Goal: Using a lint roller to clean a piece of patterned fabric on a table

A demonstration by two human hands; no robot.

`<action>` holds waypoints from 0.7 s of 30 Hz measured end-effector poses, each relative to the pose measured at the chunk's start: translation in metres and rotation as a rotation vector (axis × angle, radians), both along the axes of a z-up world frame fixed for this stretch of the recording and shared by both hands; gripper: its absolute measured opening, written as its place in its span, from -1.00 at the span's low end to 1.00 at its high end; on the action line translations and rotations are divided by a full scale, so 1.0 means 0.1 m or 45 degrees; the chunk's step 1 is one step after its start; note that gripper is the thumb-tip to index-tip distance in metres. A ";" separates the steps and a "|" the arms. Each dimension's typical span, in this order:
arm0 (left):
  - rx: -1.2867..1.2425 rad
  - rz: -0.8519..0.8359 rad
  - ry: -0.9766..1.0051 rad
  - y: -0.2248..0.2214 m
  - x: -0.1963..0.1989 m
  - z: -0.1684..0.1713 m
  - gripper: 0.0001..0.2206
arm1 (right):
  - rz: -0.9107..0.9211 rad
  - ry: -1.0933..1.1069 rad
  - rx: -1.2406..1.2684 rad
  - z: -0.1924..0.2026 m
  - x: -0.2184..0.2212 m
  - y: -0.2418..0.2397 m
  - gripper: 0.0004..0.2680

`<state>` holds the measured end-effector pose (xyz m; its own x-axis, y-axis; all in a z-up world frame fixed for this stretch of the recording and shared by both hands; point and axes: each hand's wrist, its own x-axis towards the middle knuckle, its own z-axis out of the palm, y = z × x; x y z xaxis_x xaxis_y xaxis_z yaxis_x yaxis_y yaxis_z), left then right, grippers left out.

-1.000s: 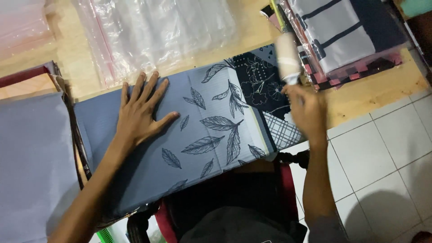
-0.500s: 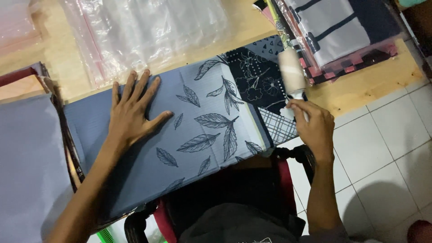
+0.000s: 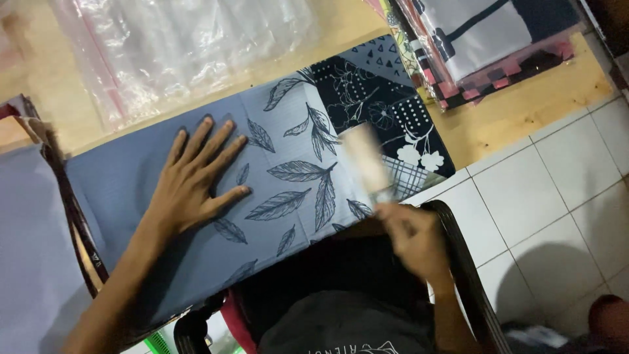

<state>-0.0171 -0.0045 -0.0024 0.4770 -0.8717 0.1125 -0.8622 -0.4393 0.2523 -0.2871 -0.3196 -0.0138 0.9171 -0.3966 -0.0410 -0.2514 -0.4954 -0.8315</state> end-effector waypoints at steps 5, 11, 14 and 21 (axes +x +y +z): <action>-0.014 0.012 -0.021 0.00 -0.01 0.01 -0.25 | -0.265 0.109 -0.132 0.46 -0.01 -0.34 -0.84; 0.004 0.018 0.000 0.00 -0.03 0.05 -0.24 | 0.061 0.007 0.066 0.36 -0.22 0.36 -0.86; 0.003 0.019 0.018 -0.02 -0.02 0.07 -0.22 | 0.214 -0.043 0.186 0.28 -0.19 0.56 -0.88; -0.021 0.006 -0.027 -0.01 -0.03 0.07 -0.13 | -0.279 0.191 0.014 0.30 -0.32 -0.32 -0.82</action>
